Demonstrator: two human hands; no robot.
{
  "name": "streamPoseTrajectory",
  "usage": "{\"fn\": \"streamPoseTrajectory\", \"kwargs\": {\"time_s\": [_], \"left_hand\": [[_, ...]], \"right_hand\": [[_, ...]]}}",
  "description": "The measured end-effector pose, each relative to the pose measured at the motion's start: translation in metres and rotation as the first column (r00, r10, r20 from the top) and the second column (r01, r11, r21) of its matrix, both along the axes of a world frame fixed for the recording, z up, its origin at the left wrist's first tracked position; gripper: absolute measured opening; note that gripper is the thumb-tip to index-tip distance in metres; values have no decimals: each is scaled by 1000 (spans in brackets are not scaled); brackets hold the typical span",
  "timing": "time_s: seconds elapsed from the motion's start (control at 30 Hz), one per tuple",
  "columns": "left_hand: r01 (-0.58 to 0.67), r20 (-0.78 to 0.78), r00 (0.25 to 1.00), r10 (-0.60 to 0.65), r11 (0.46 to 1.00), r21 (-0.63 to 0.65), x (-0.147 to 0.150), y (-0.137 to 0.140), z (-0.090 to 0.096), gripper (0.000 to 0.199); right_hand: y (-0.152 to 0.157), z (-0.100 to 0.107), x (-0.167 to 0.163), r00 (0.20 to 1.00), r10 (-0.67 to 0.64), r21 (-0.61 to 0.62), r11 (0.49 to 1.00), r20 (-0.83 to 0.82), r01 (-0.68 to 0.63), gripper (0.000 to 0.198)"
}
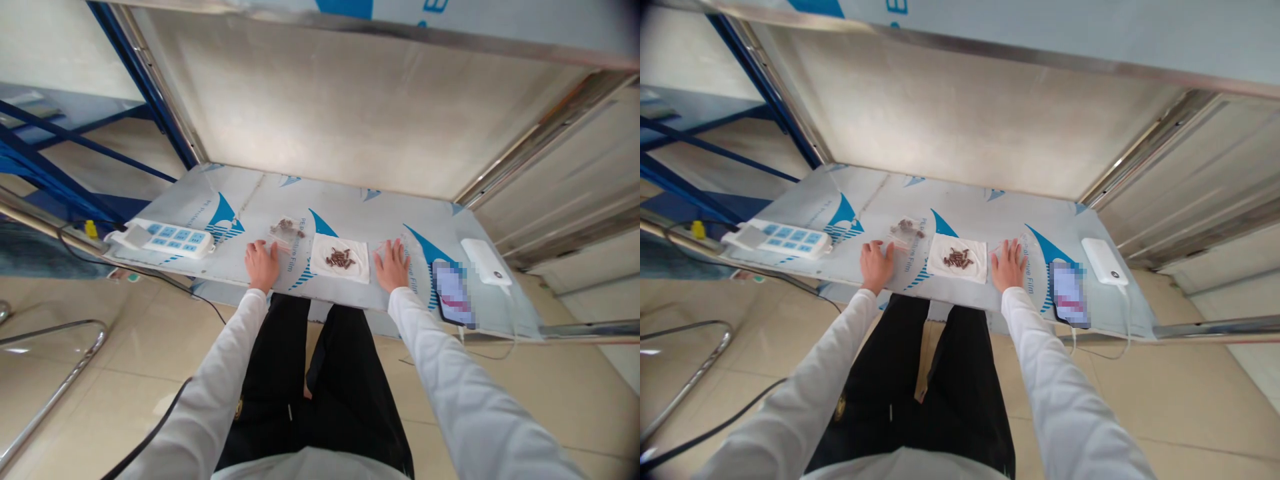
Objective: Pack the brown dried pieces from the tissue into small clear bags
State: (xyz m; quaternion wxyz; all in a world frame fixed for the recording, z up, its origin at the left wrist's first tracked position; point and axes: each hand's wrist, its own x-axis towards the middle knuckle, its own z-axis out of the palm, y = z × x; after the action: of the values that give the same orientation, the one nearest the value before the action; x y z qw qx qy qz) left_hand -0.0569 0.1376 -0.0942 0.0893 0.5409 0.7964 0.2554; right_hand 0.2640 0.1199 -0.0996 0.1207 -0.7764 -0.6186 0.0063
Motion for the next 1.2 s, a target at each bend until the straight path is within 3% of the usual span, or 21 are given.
{"fn": "streamPoseTrajectory", "kwargs": {"time_s": [0.17, 0.33, 0.47, 0.6, 0.67, 0.73, 0.77, 0.8, 0.87, 1.0, 1.2], "left_hand": [[-87, 101, 990, 98, 990, -106, 2, 28, 5, 56], [-61, 203, 976, 80, 993, -97, -1, 47, 10, 29], [-91, 323, 942, 89, 996, -10, -11, 44, 23, 17], [-94, 489, 870, 58, 994, 50, -13, 25, 45, 25], [-62, 669, 744, -2, 995, 72, -6, 7, 55, 31], [-49, 927, 367, -72, 994, 97, 4, -14, 63, 31], [-33, 979, 183, -90, 995, 98, 9, -24, 66, 31], [-11, 994, 48, -97, 995, 97, 14, -34, 67, 32], [31, 992, -70, -105, 994, 107, 23, -48, 70, 32], [78, 992, -30, -126, 989, 128, 34, -58, 72, 31], [197, 983, 25, -182, 965, 174, 42, -61, 75, 25]], "right_hand": [[-6, 17, -34, 989, 145, 206, 969, -33, -135, 53], [-16, 28, -86, 954, 290, 312, 916, -80, -253, 41], [-23, 35, -112, 929, 338, 367, 892, -149, -265, 36], [-25, 55, -133, 836, 440, 509, 828, -328, -236, 26], [-25, 68, -147, 744, 514, 560, 796, -428, -229, 24], [-25, 79, -162, 668, 562, 566, 786, -488, -248, 23], [-25, 83, -168, 643, 576, 557, 787, -506, -266, 22], [-27, 86, -173, 622, 585, 545, 789, -521, -285, 21], [-32, 87, -179, 586, 585, 522, 799, -561, -298, 21], [-46, 86, -175, 541, 534, 492, 838, -650, -236, 23], [-60, 95, -147, 480, 450, 366, 893, -753, -263, 23]]}}
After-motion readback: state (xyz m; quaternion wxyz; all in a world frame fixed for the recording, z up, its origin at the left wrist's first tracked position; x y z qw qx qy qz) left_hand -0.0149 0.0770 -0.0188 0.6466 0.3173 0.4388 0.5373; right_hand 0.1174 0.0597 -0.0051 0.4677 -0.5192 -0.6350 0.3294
